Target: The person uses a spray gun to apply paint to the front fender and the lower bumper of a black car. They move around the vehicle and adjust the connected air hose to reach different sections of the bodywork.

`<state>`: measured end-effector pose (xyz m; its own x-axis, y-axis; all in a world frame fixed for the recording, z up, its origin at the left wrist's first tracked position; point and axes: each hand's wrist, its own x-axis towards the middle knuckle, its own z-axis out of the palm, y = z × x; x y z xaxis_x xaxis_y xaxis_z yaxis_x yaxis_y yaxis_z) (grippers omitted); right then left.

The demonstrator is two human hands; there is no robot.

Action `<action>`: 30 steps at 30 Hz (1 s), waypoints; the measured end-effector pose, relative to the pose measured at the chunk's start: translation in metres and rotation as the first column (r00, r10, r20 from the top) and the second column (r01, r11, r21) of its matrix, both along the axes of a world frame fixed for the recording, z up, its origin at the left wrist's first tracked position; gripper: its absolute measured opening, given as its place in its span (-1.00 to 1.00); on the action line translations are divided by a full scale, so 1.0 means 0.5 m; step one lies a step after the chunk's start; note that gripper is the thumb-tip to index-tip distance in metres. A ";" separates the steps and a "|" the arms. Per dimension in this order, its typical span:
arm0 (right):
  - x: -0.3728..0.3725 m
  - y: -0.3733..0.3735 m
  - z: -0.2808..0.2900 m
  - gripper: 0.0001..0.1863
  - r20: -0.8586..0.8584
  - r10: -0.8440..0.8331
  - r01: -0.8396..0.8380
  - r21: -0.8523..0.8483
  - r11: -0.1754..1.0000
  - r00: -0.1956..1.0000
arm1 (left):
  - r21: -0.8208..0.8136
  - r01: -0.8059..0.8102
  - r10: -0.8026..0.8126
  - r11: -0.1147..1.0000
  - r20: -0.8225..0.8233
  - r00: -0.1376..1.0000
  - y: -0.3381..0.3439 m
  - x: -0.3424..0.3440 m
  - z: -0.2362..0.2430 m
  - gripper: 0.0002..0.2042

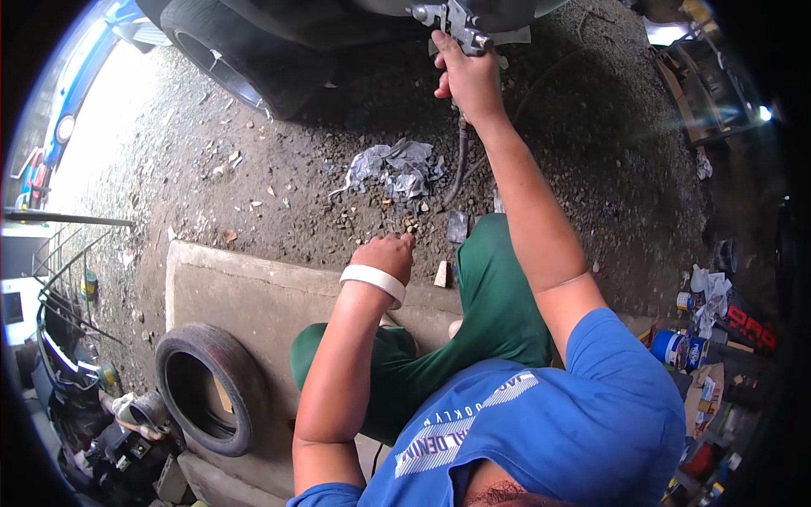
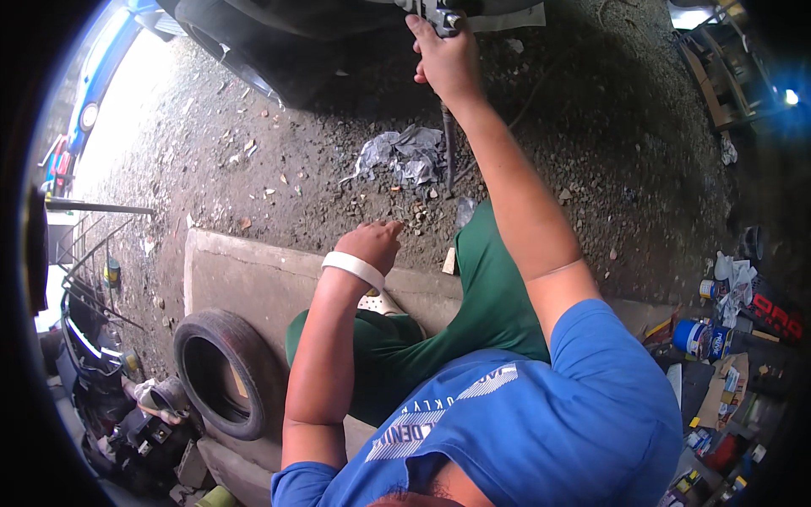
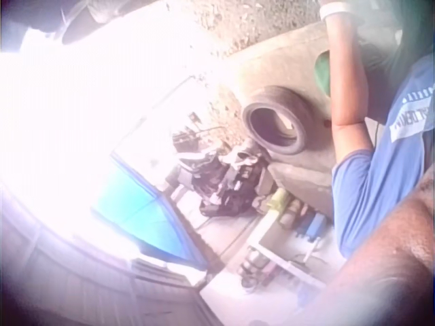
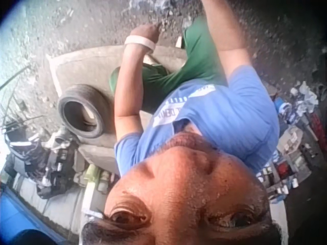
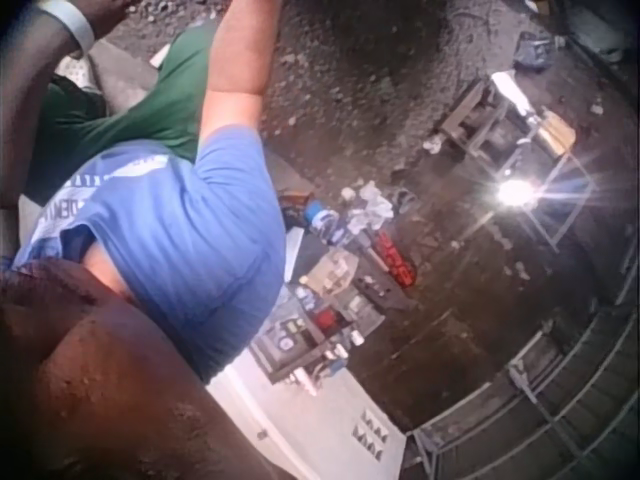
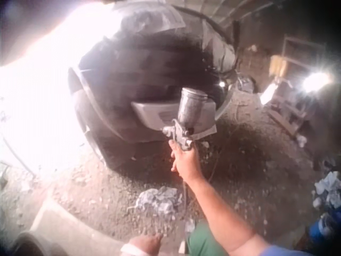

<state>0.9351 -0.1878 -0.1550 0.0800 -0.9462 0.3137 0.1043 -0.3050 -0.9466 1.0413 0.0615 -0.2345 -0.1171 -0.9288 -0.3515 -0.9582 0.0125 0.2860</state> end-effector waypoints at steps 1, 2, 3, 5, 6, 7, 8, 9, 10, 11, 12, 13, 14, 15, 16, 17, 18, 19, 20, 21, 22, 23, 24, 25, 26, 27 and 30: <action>-0.012 -0.005 -0.020 -0.66 -0.026 -0.035 0.036 0.030 0.999 0.999 | 0.002 0.007 -0.007 1.000 -0.001 1.000 0.000 0.002 -0.003 -0.78; -0.029 -0.011 -0.034 -0.66 -0.053 -0.065 0.067 0.033 0.997 0.996 | 0.035 0.006 -0.005 0.999 -0.017 1.000 -0.003 0.003 0.001 -0.77; -0.048 -0.016 -0.048 -0.66 -0.051 -0.076 0.078 0.037 0.996 0.996 | 0.068 0.006 -0.004 0.998 -0.034 0.999 -0.006 0.002 0.004 -0.71; -0.083 -0.023 -0.066 -0.68 -0.075 -0.152 0.156 0.037 0.987 0.985 | 0.103 0.011 -0.009 0.995 -0.018 1.000 -0.011 0.000 0.012 -0.70; -0.097 -0.018 -0.074 -0.68 -0.067 -0.197 0.200 0.032 0.979 0.978 | 0.134 0.004 -0.004 0.991 -0.003 1.000 -0.013 0.001 0.015 -0.69; -0.113 -0.011 -0.083 -0.68 -0.062 -0.213 0.215 0.036 0.976 0.975 | 0.137 0.019 -0.020 0.990 0.004 1.000 -0.016 0.005 0.009 -0.69; -0.122 0.003 -0.090 -0.67 -0.063 -0.278 0.280 0.020 0.960 0.959 | 0.148 0.002 -0.003 0.989 0.003 1.000 -0.014 0.015 -0.004 -0.69; -0.138 0.014 -0.098 -0.66 -0.067 -0.348 0.349 -0.001 0.937 0.935 | 0.155 -0.007 0.008 0.988 -0.002 1.000 -0.018 0.020 -0.011 -0.68; -0.150 0.026 -0.108 -0.67 -0.081 -0.375 0.378 0.034 0.925 0.924 | 0.125 0.013 -0.011 0.992 -0.020 1.000 -0.018 0.023 -0.016 -0.67; -0.164 0.040 -0.124 -0.67 -0.081 -0.401 0.405 0.042 0.913 0.913 | 0.132 0.041 -0.039 0.990 -0.017 0.999 -0.027 0.018 -0.014 -0.67; -0.174 0.053 -0.139 -0.67 -0.015 -0.404 0.403 0.106 0.909 0.915 | 0.165 0.035 -0.032 0.986 -0.020 0.999 -0.040 0.010 -0.005 -0.66; -0.181 0.066 -0.153 -0.66 0.052 -0.411 0.398 0.166 0.902 0.910 | 0.197 0.031 -0.027 0.980 -0.022 0.999 -0.055 0.004 0.000 -0.65; -0.180 0.083 -0.172 -0.67 0.117 -0.403 0.376 0.202 0.905 0.908 | 0.203 0.021 -0.019 0.979 -0.011 1.000 -0.067 0.006 -0.014 -0.64; -0.184 0.098 -0.189 -0.67 0.177 -0.399 0.357 0.228 0.906 0.900 | 0.205 0.053 -0.052 0.977 -0.012 0.999 -0.080 0.002 -0.033 -0.64; -0.182 0.118 -0.204 -0.65 0.204 -0.397 0.343 0.257 0.904 0.895 | 0.178 0.076 -0.075 0.981 -0.010 0.997 -0.092 0.002 -0.052 -0.64; -0.181 0.139 -0.225 -0.61 0.225 -0.384 0.318 0.281 0.906 0.895 | 0.153 0.103 -0.103 0.983 -0.011 0.995 -0.109 -0.002 -0.058 -0.64; -0.180 0.162 -0.234 -0.55 0.244 -0.371 0.295 0.299 0.908 0.896 | 0.211 0.123 -0.121 0.970 -0.025 0.992 -0.130 -0.013 -0.055 -0.65; -0.173 0.181 -0.238 -0.50 0.212 -0.362 0.275 0.352 0.895 0.907 | 0.224 0.150 -0.148 0.963 -0.026 0.989 -0.149 -0.027 -0.048 -0.65; -0.171 0.202 -0.234 -0.49 0.230 -0.361 0.247 0.407 0.879 0.904 | 0.160 0.142 -0.127 0.977 -0.099 0.987 -0.164 -0.044 -0.044 -0.66; -0.162 0.219 -0.221 -0.47 0.256 -0.355 0.211 0.458 0.863 0.899 | 0.098 0.123 -0.105 0.988 -0.168 0.980 -0.174 -0.052 -0.034 -0.67; -0.157 0.227 -0.207 -0.47 0.259 -0.373 0.220 0.472 0.854 0.891 | -0.088 0.093 -0.118 0.992 -0.338 0.934 -0.178 -0.049 -0.071 -0.70; -0.174 0.238 -0.197 -0.47 0.215 -0.365 0.222 0.492 0.842 0.906 | -0.051 0.063 -0.079 0.997 -0.500 0.862 -0.193 -0.075 -0.074 -0.69; -0.180 0.248 -0.180 -0.48 0.183 -0.347 0.210 0.517 0.830 0.920 | 0.162 0.058 0.071 0.985 -0.689 0.721 -0.192 -0.083 -0.089 -0.69; -0.184 0.257 -0.159 -0.48 0.185 -0.364 0.214 0.541 0.813 0.913 | 0.371 0.095 0.264 0.924 -0.796 0.544 -0.182 -0.088 -0.096 -0.70; -0.197 0.265 -0.139 -0.49 0.126 -0.357 0.233 0.554 0.800 0.926 | 0.485 0.138 0.384 0.864 -0.810 0.444 -0.173 -0.106 -0.082 -0.70; -0.205 0.272 -0.117 -0.51 0.068 -0.345 0.249 0.565 0.786 0.936 | 0.584 0.189 0.504 0.789 -0.792 0.344 -0.163 -0.121 -0.062 -0.70; -0.235 0.294 -0.026 -0.57 0.068 -0.416 0.288 0.620 0.730 0.907 | 0.654 0.158 0.605 0.740 -0.750 0.269 -0.137 -0.171 -0.006 -0.71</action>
